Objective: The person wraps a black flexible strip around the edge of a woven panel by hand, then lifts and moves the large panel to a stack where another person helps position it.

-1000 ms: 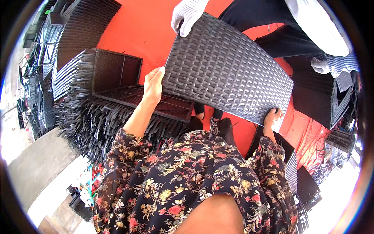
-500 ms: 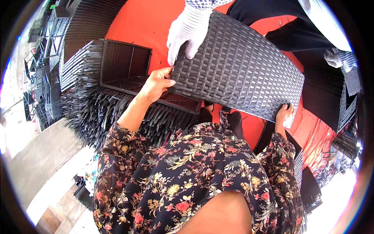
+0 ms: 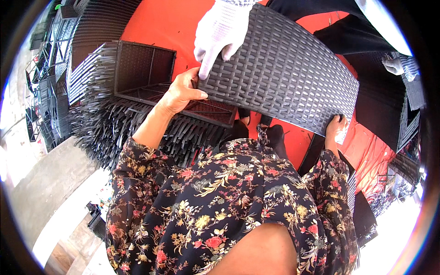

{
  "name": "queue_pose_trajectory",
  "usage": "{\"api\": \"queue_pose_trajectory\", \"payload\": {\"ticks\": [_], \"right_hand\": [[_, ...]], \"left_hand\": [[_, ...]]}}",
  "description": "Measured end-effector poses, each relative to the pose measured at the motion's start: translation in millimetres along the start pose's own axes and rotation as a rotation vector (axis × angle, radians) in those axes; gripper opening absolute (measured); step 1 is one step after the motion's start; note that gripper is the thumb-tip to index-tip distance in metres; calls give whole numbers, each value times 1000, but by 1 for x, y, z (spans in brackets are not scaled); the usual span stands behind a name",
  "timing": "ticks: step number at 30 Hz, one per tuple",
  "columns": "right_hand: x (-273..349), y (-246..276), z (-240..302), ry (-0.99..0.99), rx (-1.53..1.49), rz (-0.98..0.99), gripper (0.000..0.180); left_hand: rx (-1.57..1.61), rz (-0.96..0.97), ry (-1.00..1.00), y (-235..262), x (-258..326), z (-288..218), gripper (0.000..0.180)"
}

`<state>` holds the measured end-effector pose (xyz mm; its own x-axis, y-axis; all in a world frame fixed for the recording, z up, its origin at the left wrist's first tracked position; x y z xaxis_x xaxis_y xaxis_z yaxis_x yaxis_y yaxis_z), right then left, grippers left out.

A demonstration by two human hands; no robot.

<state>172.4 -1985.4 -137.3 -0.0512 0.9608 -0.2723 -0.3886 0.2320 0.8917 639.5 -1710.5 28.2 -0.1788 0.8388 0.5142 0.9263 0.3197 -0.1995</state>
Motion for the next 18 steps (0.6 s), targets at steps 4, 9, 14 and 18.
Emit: {"api": "queue_pose_trajectory", "payload": {"ticks": [4,9,14,18], "right_hand": [[1,-6,-15,24,24,-95,44],[2,-1,0,-2,70,9,45],[4,0,4,8,55,3,44],[9,5,8,-9,84,14,45]], "left_hand": [[-33,-54,-11,7,-10,7,56],[203,-185,-31,1,-16,4,33],[210,-342,-74,6,-25,13,22],[188,-368,-85,11,-28,17,20]]}}
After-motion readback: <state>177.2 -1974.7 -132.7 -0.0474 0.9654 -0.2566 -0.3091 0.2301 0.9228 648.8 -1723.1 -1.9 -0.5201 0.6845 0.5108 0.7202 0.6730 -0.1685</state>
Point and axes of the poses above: each hand's wrist, its own x-axis away from the middle knuckle, its own y-axis out of the back of the hand, z = x × y, the point moved 6 cm from there along -x, towards the middle knuckle, and after that the axes turned 10 degrees about y, right-handed, at the moved point
